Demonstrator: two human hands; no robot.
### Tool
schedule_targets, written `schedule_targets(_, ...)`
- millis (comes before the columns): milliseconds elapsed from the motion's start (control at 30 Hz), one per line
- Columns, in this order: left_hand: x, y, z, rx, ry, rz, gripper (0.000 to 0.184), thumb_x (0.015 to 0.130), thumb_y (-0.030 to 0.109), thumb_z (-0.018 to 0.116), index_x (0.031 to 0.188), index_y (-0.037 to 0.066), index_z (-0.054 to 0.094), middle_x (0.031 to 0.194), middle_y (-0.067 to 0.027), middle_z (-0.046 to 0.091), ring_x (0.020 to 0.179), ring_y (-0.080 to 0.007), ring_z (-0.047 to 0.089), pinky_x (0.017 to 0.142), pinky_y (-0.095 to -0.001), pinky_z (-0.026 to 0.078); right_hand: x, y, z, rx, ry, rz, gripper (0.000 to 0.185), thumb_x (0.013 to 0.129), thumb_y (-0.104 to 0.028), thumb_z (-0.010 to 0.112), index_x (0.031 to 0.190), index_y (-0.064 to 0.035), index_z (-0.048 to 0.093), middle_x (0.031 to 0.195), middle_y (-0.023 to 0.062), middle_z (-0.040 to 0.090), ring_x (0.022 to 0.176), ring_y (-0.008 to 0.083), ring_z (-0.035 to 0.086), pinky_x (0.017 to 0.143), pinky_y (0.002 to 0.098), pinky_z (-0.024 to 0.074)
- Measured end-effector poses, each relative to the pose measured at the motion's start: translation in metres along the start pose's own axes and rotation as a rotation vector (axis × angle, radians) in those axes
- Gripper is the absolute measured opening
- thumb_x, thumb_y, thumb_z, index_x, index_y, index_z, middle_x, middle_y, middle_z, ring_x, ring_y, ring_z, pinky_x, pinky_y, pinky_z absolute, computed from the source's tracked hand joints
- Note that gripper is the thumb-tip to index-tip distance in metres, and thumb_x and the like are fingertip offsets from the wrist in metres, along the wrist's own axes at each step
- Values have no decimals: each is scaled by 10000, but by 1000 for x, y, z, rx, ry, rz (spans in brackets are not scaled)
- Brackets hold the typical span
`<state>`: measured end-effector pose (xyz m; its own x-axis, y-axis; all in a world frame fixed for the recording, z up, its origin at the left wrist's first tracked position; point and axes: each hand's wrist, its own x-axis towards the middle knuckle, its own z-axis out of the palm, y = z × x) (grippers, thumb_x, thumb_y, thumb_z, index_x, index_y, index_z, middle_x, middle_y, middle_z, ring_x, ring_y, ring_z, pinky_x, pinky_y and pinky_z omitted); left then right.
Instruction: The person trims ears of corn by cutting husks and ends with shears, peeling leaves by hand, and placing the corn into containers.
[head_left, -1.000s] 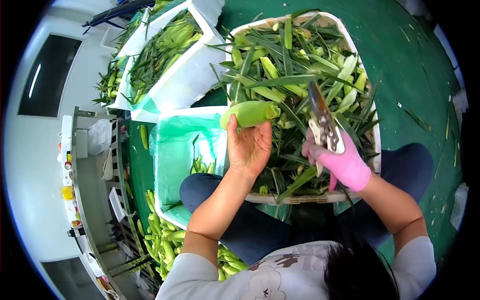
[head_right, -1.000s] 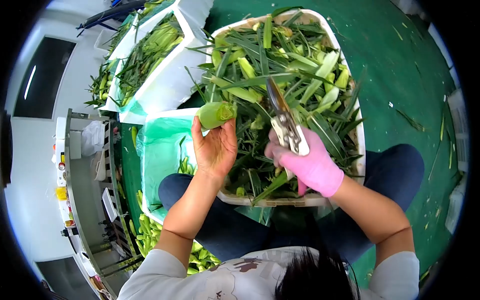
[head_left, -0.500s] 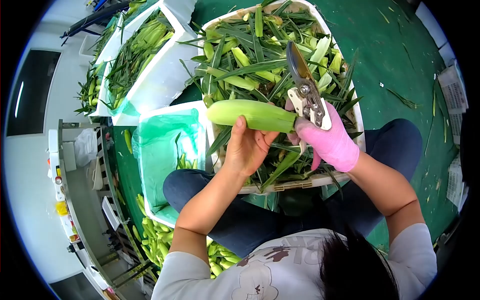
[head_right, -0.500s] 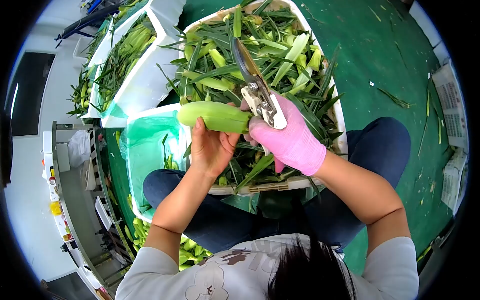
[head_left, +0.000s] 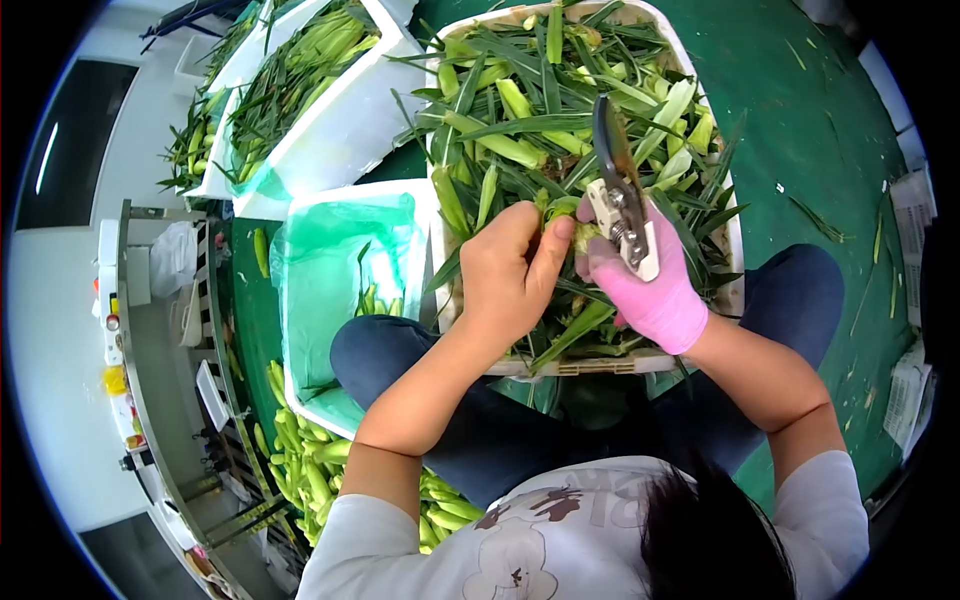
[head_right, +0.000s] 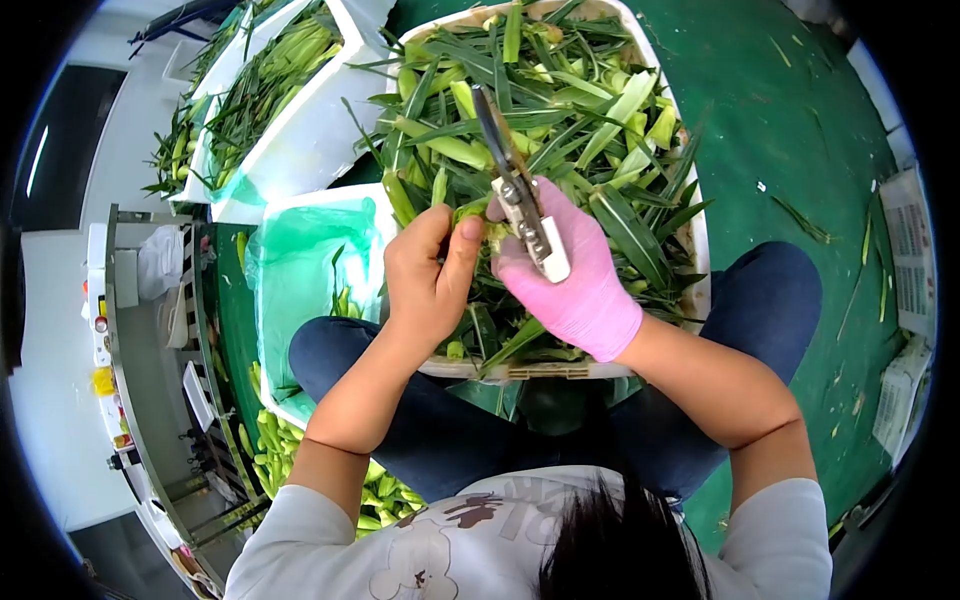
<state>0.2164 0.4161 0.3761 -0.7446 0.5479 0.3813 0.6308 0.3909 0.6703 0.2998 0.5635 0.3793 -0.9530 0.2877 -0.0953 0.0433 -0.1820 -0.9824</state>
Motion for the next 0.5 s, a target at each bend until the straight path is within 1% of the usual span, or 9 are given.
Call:
schedule_targets(67,-5,-2,-2,-292,-80,-182,405,1017,299,567,724,40,463,601,-12,478,510,-135,438,501,-275,369,2,-13,-4,139,-61,101,297,856,-46,561,1152,-51,558,817,53,606,702,109,595,618,260,516)
schedule_targets(100,-6,-3,-2,-443,-114,-270,411,1024,316,554,726,48,463,605,-13,477,504,-148,454,500,-277,382,5,-31,-12,54,-123,255,301,873,-96,545,1170,-45,542,803,46,593,707,109,590,588,246,504)
schedule_targets(200,-1,-8,-2,-1218,-105,-622,405,1030,358,522,737,86,459,624,-18,481,504,-184,495,498,-294,421,14,0,-20,571,-96,245,447,876,-180,577,1292,-60,466,732,8,531,642,134,501,645,298,427)
schedule_targets(267,-1,-12,-5,-1331,-84,-675,385,1018,371,533,738,120,449,643,-26,495,518,-186,504,502,-297,425,20,5,-27,734,-135,335,397,908,-197,533,1281,-83,460,688,-24,455,601,131,434,638,308,381)
schedule_targets(333,-2,-14,-3,-1427,-67,-724,380,1017,367,533,739,121,452,639,-21,486,522,-182,502,504,-292,420,24,5,-31,749,-210,330,391,906,-203,530,1274,-91,462,683,-33,445,601,124,434,633,307,379)
schedule_targets(367,-5,-25,-2,-1562,-103,-702,351,1031,319,518,777,78,487,648,-58,527,572,-219,587,561,-323,503,25,4,-30,754,-185,333,397,901,-199,537,1276,-88,465,684,-34,438,597,125,427,628,306,375)
schedule_targets(433,-3,-20,-5,-1488,-157,-774,410,1026,377,496,725,100,491,623,-60,532,574,-253,589,552,-350,500,24,1,-27,763,-143,343,411,891,-191,549,1279,-83,469,687,-35,424,591,127,413,618,305,367)
schedule_targets(467,-3,-18,-9,-1450,-167,-808,439,1024,407,485,699,112,493,610,-60,535,575,-270,591,547,-363,498,22,0,-30,766,-148,323,345,912,-125,469,1255,-80,471,744,13,515,642,131,458,642,303,389)
schedule_targets(500,-13,-41,-4,-1653,-393,-783,589,1031,509,381,666,81,556,604,-99,578,611,-321,630,604,-419,546,19,-2,-33,658,-107,289,348,908,-128,481,1252,-78,482,775,24,540,665,140,490,643,310,406)
